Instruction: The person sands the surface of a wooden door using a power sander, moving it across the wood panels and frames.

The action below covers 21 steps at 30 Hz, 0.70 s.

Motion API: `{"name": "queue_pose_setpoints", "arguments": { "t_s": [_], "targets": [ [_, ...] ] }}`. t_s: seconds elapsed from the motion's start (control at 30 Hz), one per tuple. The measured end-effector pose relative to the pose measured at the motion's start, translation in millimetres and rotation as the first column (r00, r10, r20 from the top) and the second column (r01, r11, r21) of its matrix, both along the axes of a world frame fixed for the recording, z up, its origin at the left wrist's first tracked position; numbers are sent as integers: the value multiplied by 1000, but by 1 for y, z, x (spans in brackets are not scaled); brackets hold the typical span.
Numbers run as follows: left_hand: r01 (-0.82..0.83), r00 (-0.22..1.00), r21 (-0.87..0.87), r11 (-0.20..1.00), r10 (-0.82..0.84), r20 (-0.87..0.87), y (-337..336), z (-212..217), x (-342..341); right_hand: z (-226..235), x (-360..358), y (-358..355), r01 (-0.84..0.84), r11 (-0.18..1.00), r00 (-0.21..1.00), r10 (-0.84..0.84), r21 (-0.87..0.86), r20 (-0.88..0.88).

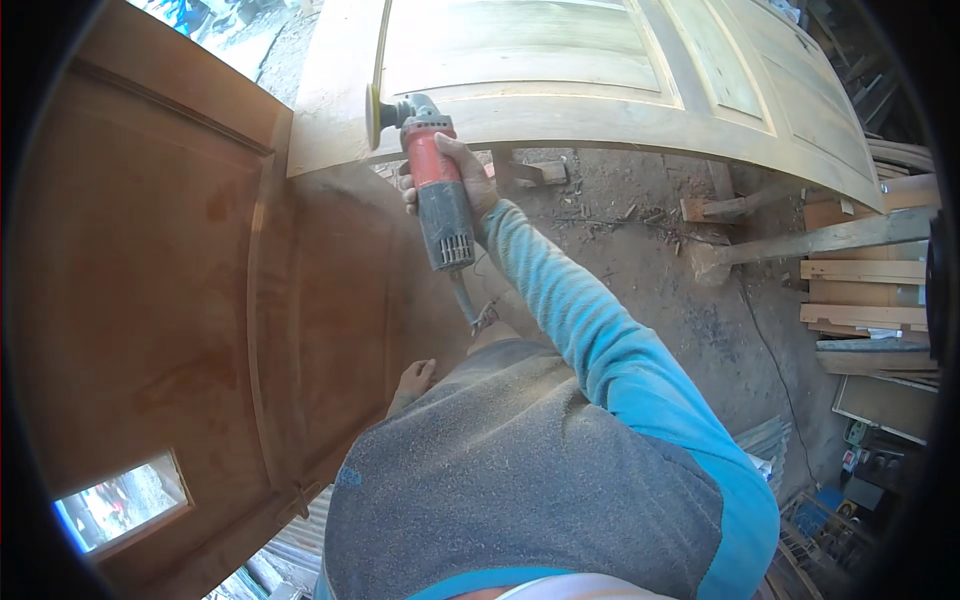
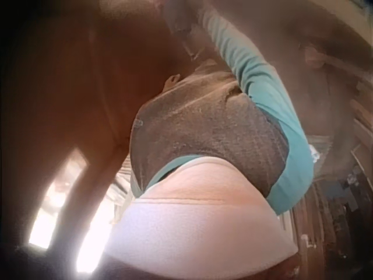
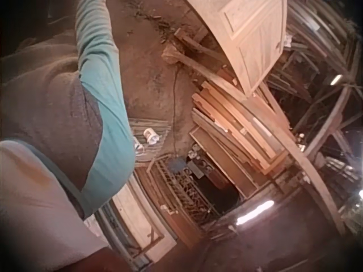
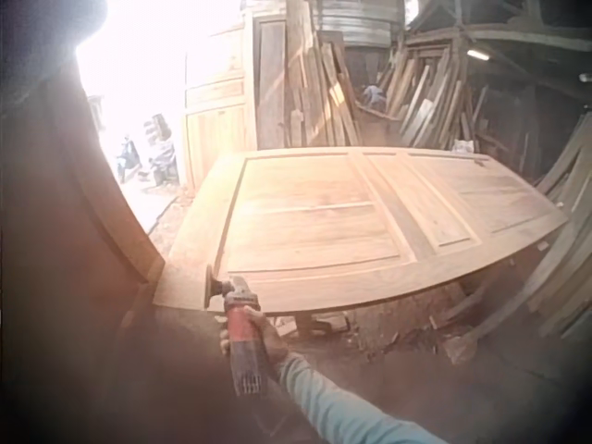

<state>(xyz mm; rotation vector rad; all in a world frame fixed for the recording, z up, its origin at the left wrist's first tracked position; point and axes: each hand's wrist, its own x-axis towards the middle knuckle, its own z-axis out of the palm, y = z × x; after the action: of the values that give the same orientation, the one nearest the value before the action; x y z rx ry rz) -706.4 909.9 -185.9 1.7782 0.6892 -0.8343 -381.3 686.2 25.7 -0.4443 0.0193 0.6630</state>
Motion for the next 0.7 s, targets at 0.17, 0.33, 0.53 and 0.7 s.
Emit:
{"name": "queue_pose_setpoints", "arguments": {
  "t_s": [0.17, 0.33, 0.53, 0.7],
  "targets": [
    [-11, 999, 51, 999, 8, 48, 19, 4, 13, -4, 9, 1, -25, 998, 1000, 24, -50, -10],
    [230, 973, 101, 968, -232, 8, 60, -56, -7, 5, -2, -31, 140, 942, 986, -106, -304, 127],
    [264, 962, 127, 956, -271, 39, 43, -59, 23, -10, -6, -92, 306, 811, 948, -208, -499, 242],
    [283, 950, 113, 952, -294, 101, -14, -1, 96, 22, -15, -156, 528, 422, 839, -129, -737, 528]
  ]
}}
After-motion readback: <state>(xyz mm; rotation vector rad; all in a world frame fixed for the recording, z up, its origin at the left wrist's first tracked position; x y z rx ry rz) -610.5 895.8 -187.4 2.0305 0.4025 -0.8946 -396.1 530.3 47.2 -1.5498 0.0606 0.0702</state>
